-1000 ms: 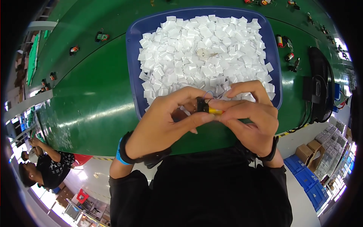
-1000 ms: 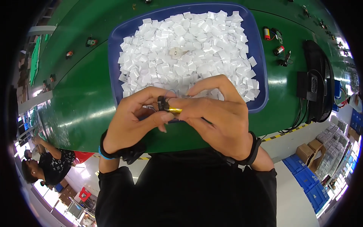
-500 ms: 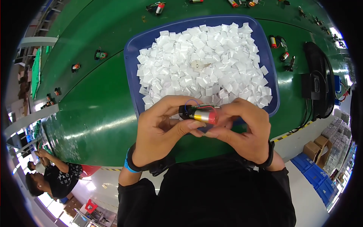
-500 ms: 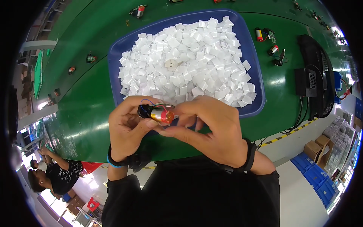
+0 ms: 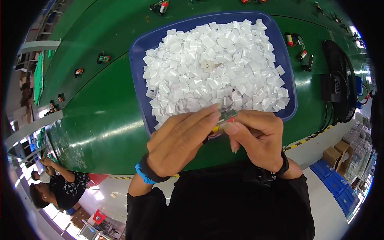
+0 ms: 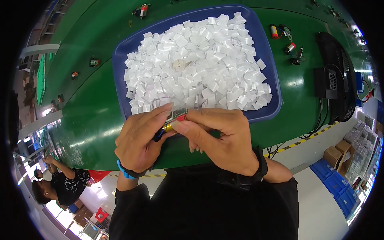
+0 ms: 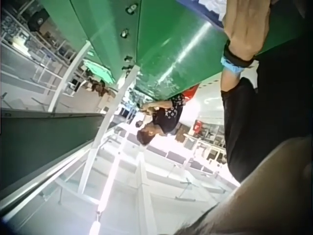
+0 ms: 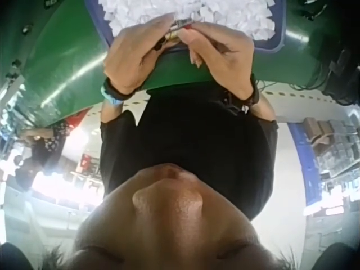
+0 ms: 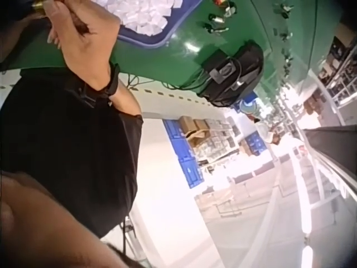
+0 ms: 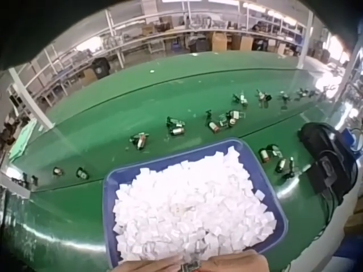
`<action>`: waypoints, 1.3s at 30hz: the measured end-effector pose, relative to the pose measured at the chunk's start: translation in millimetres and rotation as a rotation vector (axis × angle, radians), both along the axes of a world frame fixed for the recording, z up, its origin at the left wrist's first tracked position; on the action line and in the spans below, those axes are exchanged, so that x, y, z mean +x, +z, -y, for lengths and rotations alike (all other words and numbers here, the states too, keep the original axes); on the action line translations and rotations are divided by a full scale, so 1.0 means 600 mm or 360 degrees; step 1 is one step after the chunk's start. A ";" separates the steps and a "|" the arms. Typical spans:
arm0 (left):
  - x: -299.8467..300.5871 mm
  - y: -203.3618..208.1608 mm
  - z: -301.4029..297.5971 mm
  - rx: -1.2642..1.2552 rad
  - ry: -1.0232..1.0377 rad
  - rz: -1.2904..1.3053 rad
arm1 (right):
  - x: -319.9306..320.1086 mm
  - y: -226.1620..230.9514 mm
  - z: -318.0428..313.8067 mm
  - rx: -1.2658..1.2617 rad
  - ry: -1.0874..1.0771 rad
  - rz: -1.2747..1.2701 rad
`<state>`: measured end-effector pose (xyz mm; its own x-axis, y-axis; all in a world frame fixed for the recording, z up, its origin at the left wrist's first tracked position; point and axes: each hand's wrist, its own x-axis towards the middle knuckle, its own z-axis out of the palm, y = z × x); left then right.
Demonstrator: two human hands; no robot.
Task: The person picks up a motor and a circuit board, aligns them, and wraps a white adhesive strip around the components by hand. After securing the assembly, the person places the finished unit onto the green conveyor belt and repeats the process.
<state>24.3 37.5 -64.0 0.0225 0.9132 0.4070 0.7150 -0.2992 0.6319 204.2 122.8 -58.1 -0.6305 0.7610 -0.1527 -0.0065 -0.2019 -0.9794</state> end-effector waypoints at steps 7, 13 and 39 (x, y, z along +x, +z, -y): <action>0.007 0.000 -0.003 0.0197 -0.0002 -0.0189 | 0.004 0.003 0.000 -0.0067 0.0103 0.0053; 0.015 0.012 -0.011 -0.0195 0.0091 0.0506 | -0.004 0.001 -0.014 0.0204 0.0064 0.0170; 0.018 0.002 -0.003 -0.0626 0.0304 0.1386 | -0.012 0.002 -0.009 0.1180 0.0144 0.0335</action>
<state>35.1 39.2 -62.8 -0.3044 0.9445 -0.1238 -0.0353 0.1187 0.9923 197.2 128.0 -56.7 -0.7091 0.6581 0.2529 0.1802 0.5160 -0.8374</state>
